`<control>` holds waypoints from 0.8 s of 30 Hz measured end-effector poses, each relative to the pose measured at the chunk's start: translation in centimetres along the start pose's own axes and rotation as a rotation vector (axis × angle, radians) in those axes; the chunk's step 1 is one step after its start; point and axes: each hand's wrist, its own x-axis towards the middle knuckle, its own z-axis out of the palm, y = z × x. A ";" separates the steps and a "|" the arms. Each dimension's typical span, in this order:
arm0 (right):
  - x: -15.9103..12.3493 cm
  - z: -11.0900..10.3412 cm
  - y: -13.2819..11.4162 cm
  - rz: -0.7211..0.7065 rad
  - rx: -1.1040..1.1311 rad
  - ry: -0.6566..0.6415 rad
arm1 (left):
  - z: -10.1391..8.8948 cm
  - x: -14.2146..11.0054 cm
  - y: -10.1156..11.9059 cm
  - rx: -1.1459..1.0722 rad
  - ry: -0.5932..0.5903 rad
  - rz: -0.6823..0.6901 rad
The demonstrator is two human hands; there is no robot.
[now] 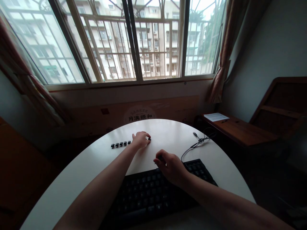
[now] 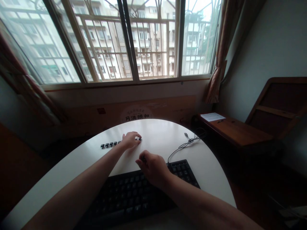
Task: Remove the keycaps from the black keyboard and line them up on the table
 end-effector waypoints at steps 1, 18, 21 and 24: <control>0.0 0.0 0.0 0.000 0.003 0.000 | 0.1 0.0 -0.1 -0.005 0.001 -0.003; 0.0 0.0 0.1 0.011 -0.009 0.004 | 0.7 -0.3 -0.9 -0.041 0.037 -0.021; 0.0 0.1 0.2 0.017 -0.006 0.007 | 0.8 -0.2 -1.0 -0.052 0.034 -0.023; 0.0 0.1 0.2 0.018 -0.005 0.012 | 1.1 -0.1 -1.0 -0.070 0.038 -0.025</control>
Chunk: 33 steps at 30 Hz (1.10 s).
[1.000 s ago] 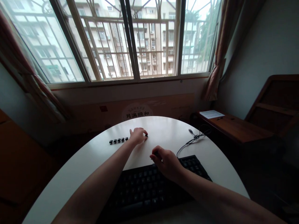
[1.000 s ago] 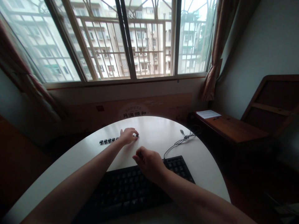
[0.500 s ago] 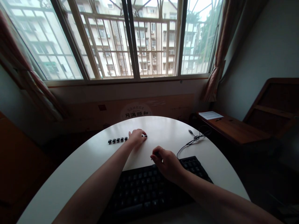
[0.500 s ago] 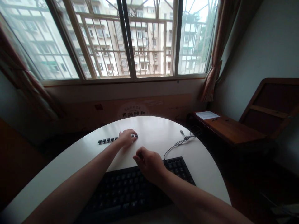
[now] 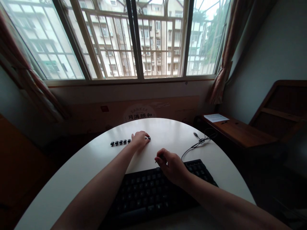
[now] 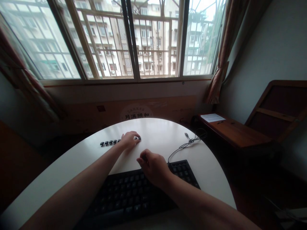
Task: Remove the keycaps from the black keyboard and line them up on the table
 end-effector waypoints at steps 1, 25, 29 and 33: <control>0.0 0.0 0.0 -0.001 -0.002 0.002 | 0.0 0.0 0.0 -0.009 0.006 -0.002; 0.5 -3.3 0.3 0.023 0.238 0.037 | -6.3 -15.6 6.5 -0.012 -0.038 0.255; 0.3 -2.2 1.1 0.068 0.333 -0.098 | -3.9 -17.5 6.9 0.030 -0.116 0.241; 0.1 -1.5 1.4 0.095 0.310 -0.143 | -3.1 -17.2 6.5 -0.021 -0.126 0.201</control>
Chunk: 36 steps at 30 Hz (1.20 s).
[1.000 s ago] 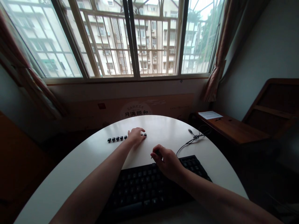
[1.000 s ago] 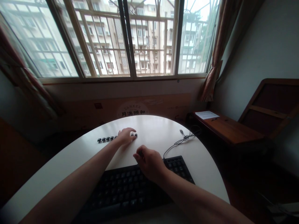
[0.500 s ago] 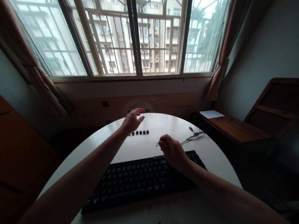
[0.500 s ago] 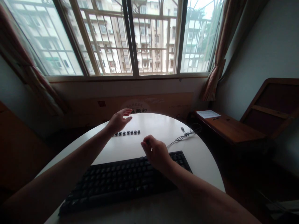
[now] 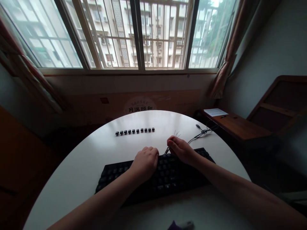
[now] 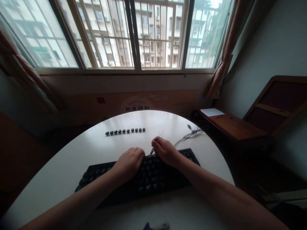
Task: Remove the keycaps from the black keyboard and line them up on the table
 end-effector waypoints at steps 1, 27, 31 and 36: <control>0.0 0.1 0.1 0.010 -0.012 0.001 | 0.0 0.1 -0.1 -0.008 0.000 0.002; -0.8 0.5 -0.2 -0.056 -0.148 -0.007 | 0.6 0.3 -0.7 -0.100 -0.014 0.001; -0.4 0.6 0.6 0.011 0.081 0.182 | 0.6 0.3 -0.7 -0.114 -0.026 -0.012; -0.6 0.4 -0.2 -0.106 -0.140 0.083 | 0.4 0.1 -0.8 -0.238 0.074 -0.040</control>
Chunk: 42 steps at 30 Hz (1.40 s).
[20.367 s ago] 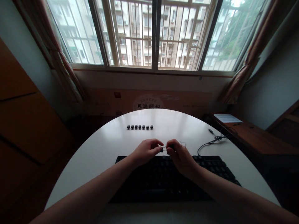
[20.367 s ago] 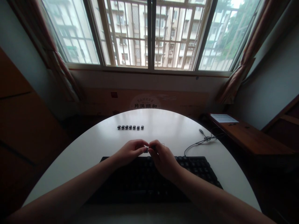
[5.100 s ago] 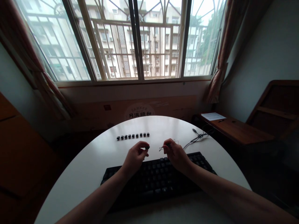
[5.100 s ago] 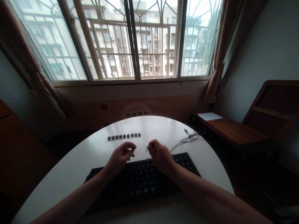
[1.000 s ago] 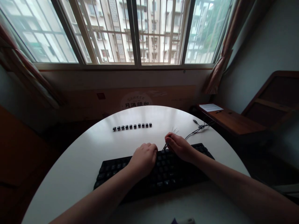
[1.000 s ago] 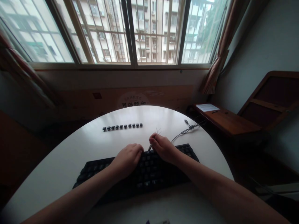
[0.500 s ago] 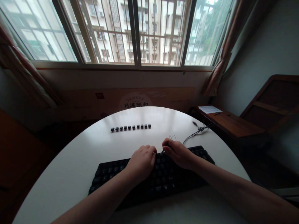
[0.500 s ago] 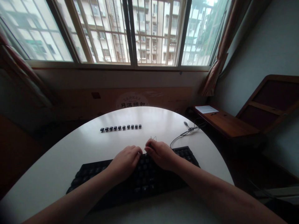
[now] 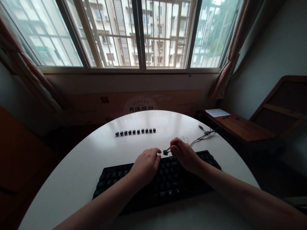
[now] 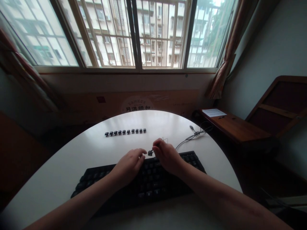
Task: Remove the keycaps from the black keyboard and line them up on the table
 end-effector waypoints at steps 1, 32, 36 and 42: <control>-0.1 -0.1 -0.3 -0.033 -0.049 -0.022 | -0.1 0.0 0.0 -0.042 0.031 -0.006; -0.2 -0.2 -0.8 -0.210 -0.374 0.049 | -0.7 1.0 -1.1 -0.534 0.219 -0.120; 0.1 -0.1 -0.4 -0.117 -0.356 0.081 | -1.1 1.0 -0.9 -0.513 0.225 -0.072; 0.3 0.3 -0.1 -0.069 -0.360 0.090 | -1.1 0.9 -0.7 -0.453 0.186 -0.068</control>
